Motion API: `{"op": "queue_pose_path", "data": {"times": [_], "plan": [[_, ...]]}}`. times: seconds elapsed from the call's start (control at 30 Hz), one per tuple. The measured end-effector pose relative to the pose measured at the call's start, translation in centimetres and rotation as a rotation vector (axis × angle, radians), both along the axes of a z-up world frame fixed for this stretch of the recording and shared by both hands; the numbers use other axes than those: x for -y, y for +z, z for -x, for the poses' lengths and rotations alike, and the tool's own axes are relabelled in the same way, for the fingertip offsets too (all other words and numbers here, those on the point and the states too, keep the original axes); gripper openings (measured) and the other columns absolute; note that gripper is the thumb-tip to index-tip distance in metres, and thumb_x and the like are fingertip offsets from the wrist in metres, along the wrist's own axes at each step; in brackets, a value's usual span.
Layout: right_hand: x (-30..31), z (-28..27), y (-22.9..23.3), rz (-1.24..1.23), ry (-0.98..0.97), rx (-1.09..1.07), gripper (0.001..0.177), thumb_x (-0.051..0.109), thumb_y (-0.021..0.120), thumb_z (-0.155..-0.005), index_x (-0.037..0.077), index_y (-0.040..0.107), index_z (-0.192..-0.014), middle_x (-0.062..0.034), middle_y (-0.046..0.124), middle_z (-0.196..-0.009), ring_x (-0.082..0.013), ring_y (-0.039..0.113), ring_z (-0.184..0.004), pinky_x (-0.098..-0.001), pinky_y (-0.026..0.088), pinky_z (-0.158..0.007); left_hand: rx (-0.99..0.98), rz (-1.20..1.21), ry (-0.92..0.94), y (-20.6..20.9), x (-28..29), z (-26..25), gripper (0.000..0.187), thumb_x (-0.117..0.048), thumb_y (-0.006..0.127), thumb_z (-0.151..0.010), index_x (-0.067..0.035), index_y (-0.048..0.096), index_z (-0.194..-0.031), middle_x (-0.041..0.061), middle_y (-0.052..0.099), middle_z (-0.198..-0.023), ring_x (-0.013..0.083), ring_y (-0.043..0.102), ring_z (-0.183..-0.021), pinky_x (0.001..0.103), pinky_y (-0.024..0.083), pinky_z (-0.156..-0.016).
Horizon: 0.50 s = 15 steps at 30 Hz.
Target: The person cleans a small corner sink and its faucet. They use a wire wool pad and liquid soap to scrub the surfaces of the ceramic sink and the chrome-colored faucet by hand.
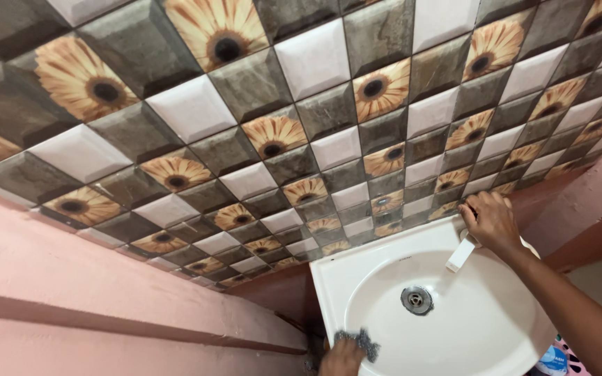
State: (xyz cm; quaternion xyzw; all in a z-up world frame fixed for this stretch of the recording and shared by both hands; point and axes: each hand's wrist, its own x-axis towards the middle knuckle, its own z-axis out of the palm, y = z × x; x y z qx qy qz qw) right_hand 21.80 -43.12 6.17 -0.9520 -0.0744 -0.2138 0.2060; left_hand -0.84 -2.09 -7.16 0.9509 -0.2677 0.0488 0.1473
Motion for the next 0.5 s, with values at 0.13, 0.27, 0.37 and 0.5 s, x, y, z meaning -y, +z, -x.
{"op": "queue_pose_path", "data": {"times": [0.13, 0.27, 0.37, 0.5], "plan": [[0.2, -0.1, -0.2, -0.022, -0.001, 0.000, 0.021, 0.030, 0.064, -0.094, 0.009, 0.069, -0.092, -0.0088, 0.061, -0.090, -0.0306, 0.058, -0.099, -0.0474, 0.042, -0.094, -0.022, 0.109, -0.046, -1.2, -2.7, 0.9, 0.032, -0.001, 0.058, -0.087, -0.008, 0.073, -0.114, 0.014, 0.068, -0.121, 0.0248, 0.065, -0.109, 0.033, 0.059, -0.077], [-0.1, -0.3, -0.6, -0.027, -0.004, 0.025, 0.021, 0.030, 0.065, -0.094, 0.009, 0.069, -0.092, -0.0093, 0.062, -0.092, -0.0317, 0.058, -0.099, -0.0481, 0.043, -0.091, 0.008, 0.107, 0.219, 5.2, -3.5, -1.9, 0.036, 0.000, 0.058, -0.085, -0.008, 0.070, -0.119, 0.014, 0.068, -0.124, 0.0255, 0.062, -0.118, 0.033, 0.057, -0.087], [0.1, -0.4, -0.7, -0.024, -0.017, 0.042, 0.021, 0.029, 0.065, -0.093, 0.009, 0.068, -0.091, -0.0101, 0.062, -0.092, -0.0326, 0.058, -0.099, -0.0485, 0.044, -0.091, -0.082, 0.012, 0.385, 9.6, -3.0, -8.4, 0.038, 0.004, 0.054, -0.091, -0.006, 0.063, -0.126, 0.014, 0.065, -0.125, 0.0269, 0.063, -0.116, 0.032, 0.056, -0.089], [-0.2, -0.5, -0.4, -0.028, -0.029, 0.045, 0.021, 0.029, 0.065, -0.093, 0.009, 0.068, -0.090, -0.0111, 0.062, -0.090, -0.0333, 0.058, -0.098, -0.0490, 0.045, -0.090, 0.011, -0.010, 0.292, 9.2, -0.8, -13.4, 0.035, 0.003, 0.057, -0.089, -0.003, 0.064, -0.123, 0.013, 0.068, -0.119, 0.0287, 0.064, -0.114, 0.036, 0.055, -0.093]]}}
